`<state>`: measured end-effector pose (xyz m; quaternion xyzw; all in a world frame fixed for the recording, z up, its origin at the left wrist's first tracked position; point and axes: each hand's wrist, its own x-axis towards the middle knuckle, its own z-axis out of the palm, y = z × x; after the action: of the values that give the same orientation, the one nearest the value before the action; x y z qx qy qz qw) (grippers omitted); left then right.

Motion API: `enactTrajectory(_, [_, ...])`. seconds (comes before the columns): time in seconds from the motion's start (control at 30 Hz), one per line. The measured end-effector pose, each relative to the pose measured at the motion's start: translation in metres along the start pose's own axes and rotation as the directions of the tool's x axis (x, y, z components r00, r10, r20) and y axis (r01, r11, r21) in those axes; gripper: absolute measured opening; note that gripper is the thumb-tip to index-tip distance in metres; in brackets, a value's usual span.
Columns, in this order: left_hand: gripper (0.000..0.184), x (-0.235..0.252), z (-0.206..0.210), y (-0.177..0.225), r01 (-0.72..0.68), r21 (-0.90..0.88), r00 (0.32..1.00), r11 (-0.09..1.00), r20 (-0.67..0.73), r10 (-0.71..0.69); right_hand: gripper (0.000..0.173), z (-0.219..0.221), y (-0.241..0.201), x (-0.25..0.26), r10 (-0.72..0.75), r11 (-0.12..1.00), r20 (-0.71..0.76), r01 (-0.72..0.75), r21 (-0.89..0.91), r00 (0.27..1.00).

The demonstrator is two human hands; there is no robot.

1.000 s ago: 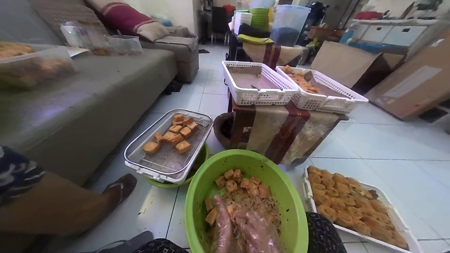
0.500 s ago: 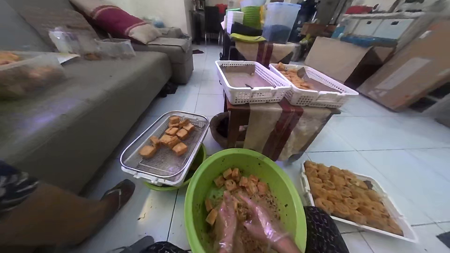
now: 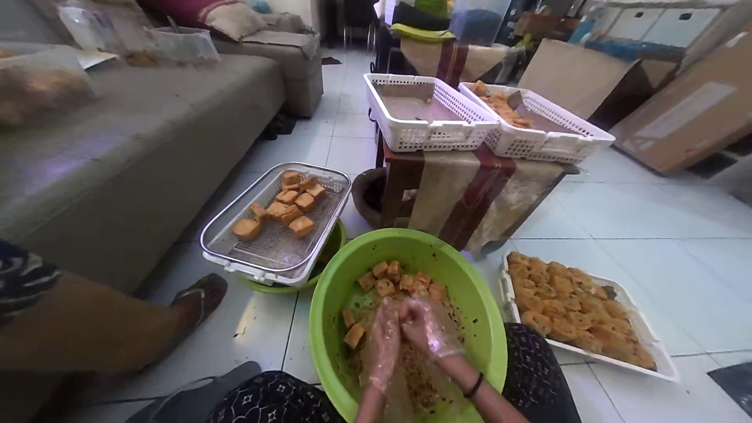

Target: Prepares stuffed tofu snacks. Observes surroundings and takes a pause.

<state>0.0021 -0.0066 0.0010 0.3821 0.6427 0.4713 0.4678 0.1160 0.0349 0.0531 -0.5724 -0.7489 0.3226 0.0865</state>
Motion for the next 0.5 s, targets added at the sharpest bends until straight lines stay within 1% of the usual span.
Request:
enactTrajectory(0.03, [0.052,0.001,-0.001,0.001,0.018,-0.007,1.0,1.0,0.025,-0.018,0.023,-0.003,0.004,0.012,-0.019,0.999,0.044,0.017,0.043,0.999])
enactTrajectory(0.1, [0.047,0.006,-0.002,-0.002,0.013,-0.078,1.0,0.997,0.019,-0.011,0.026,-0.009,0.018,0.035,-0.098,0.974,0.132,0.068,0.215,0.986])
enactTrajectory(0.17, [0.042,0.01,-0.005,0.001,0.053,-0.161,0.996,0.986,-0.06,-0.063,0.026,-0.003,0.036,0.053,-0.198,0.91,0.153,0.123,0.396,0.968])
enactTrajectory(0.2, [0.042,0.012,-0.008,0.004,0.087,-0.22,0.99,0.972,-0.093,-0.11,0.027,0.004,0.043,0.057,-0.218,0.887,0.161,0.127,0.443,0.963])
enactTrajectory(0.23, [0.044,0.015,-0.01,0.008,0.117,-0.293,0.981,0.949,-0.116,-0.157,0.028,0.012,0.049,0.058,-0.227,0.903,0.169,0.143,0.404,0.959])
enactTrajectory(0.27, [0.046,0.016,-0.012,0.01,0.138,-0.364,0.97,0.921,-0.136,-0.199,0.031,0.023,0.055,0.056,-0.217,0.949,0.208,0.157,0.272,0.954])
enactTrajectory(0.3, [0.048,0.017,-0.014,0.012,0.155,-0.421,0.962,0.894,-0.141,-0.234,0.034,0.033,0.059,0.049,-0.193,0.981,0.292,0.176,0.084,0.937])
enactTrajectory(0.33, [0.051,0.016,-0.015,0.014,0.183,-0.469,0.954,0.864,-0.128,-0.272,0.037,0.042,0.059,0.038,-0.158,0.975,0.4,0.207,-0.082,0.903])
enactTrajectory(0.37, [0.054,0.015,-0.017,0.015,0.214,-0.513,0.944,0.831,-0.108,-0.31,0.038,0.047,0.055,0.022,-0.127,0.957,0.483,0.235,-0.171,0.866])
enactTrajectory(0.43, [0.058,0.013,-0.02,0.013,0.253,-0.581,0.933,0.774,-0.067,-0.355,0.034,0.048,0.047,-0.003,-0.061,0.941,0.57,0.238,-0.242,0.82])
enactTrajectory(0.5, [0.061,0.015,-0.019,0.011,0.25,-0.636,0.927,0.73,-0.06,-0.37,0.031,0.032,0.042,-0.008,-0.011,0.945,0.582,0.199,-0.261,0.813])
